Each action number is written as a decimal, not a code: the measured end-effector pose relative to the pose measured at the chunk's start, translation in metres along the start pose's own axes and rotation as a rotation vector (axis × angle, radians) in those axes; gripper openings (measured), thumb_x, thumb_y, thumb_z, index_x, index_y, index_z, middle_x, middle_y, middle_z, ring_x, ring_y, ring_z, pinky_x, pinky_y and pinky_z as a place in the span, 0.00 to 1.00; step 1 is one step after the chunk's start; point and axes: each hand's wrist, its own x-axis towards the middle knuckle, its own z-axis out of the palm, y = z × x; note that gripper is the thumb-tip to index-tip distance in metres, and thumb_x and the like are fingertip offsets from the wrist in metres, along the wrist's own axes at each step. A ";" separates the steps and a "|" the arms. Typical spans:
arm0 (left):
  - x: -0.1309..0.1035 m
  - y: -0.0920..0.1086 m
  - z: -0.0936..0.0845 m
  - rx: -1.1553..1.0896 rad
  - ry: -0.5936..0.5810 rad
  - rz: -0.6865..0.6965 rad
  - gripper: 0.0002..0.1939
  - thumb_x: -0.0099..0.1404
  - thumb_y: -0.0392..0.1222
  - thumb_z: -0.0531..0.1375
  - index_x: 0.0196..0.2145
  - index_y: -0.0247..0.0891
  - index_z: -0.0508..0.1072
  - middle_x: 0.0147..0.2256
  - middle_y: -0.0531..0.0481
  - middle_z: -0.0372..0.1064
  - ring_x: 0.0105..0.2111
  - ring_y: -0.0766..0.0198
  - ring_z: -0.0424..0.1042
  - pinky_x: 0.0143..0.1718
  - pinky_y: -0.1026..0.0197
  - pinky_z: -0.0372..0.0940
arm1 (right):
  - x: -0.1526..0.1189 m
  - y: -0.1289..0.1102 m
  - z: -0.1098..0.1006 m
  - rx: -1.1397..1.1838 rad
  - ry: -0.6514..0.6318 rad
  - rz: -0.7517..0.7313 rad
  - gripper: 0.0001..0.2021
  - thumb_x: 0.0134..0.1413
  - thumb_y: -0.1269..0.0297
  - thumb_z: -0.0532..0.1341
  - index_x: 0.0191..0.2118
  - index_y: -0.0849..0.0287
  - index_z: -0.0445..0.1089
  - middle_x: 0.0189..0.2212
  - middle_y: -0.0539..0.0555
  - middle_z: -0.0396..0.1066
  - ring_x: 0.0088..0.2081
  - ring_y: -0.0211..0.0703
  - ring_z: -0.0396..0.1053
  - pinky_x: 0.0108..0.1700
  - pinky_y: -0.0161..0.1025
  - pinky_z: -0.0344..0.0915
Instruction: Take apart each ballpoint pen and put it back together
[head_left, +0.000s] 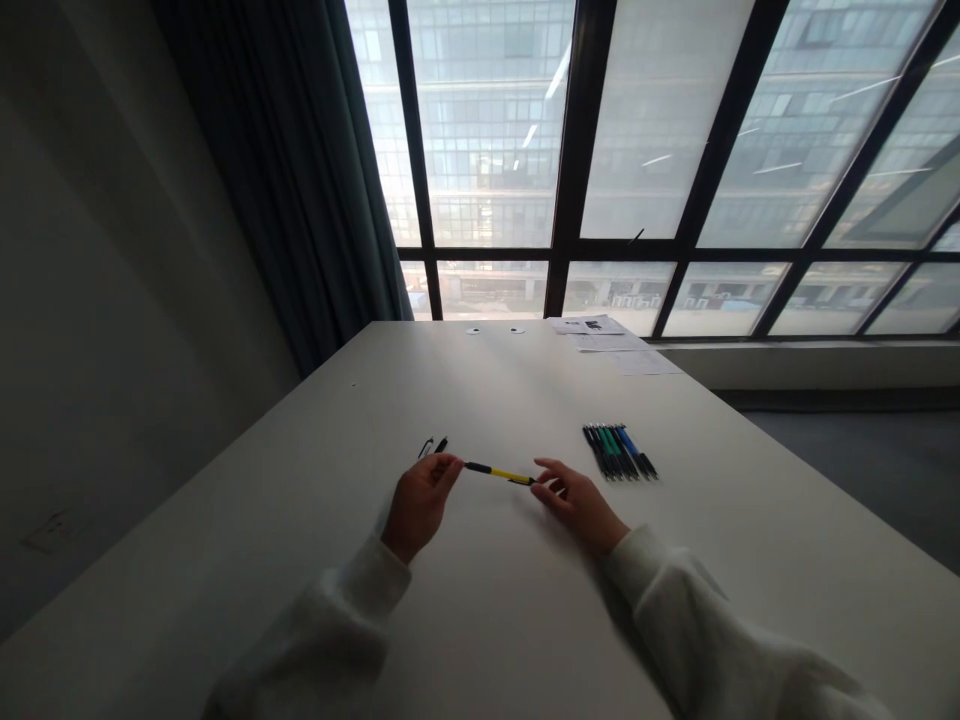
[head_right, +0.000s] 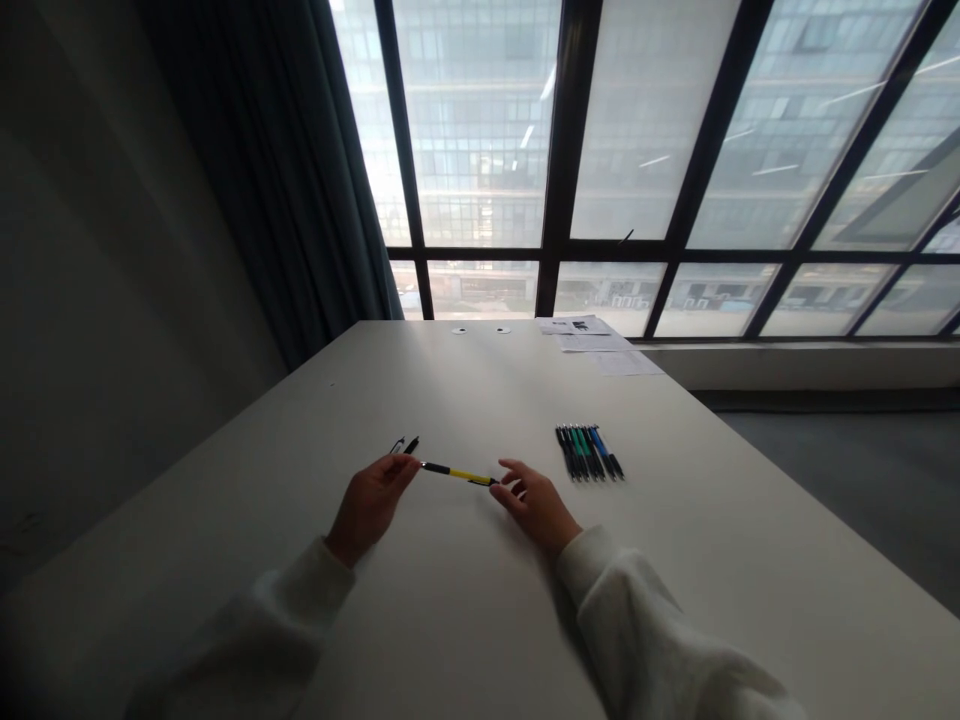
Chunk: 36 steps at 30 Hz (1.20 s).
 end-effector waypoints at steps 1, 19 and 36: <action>0.001 0.004 0.003 -0.046 -0.002 -0.022 0.21 0.58 0.59 0.62 0.33 0.35 0.76 0.27 0.49 0.74 0.27 0.61 0.72 0.29 0.61 0.66 | 0.002 0.000 0.004 0.049 -0.022 0.003 0.22 0.54 0.50 0.64 0.50 0.59 0.72 0.32 0.55 0.77 0.27 0.41 0.72 0.31 0.39 0.72; 0.018 0.122 -0.030 -0.222 0.227 0.155 0.10 0.62 0.48 0.65 0.37 0.39 0.75 0.28 0.52 0.75 0.28 0.65 0.74 0.31 0.64 0.70 | 0.035 -0.144 -0.055 0.658 0.350 -0.248 0.06 0.56 0.64 0.68 0.40 0.56 0.77 0.27 0.51 0.76 0.27 0.36 0.73 0.30 0.35 0.73; 0.003 0.144 -0.049 0.079 0.379 0.396 0.10 0.66 0.45 0.60 0.27 0.40 0.73 0.23 0.55 0.70 0.24 0.66 0.70 0.26 0.66 0.66 | 0.004 -0.168 -0.043 0.447 0.316 -0.267 0.08 0.65 0.61 0.59 0.35 0.58 0.70 0.21 0.48 0.69 0.21 0.35 0.65 0.22 0.33 0.63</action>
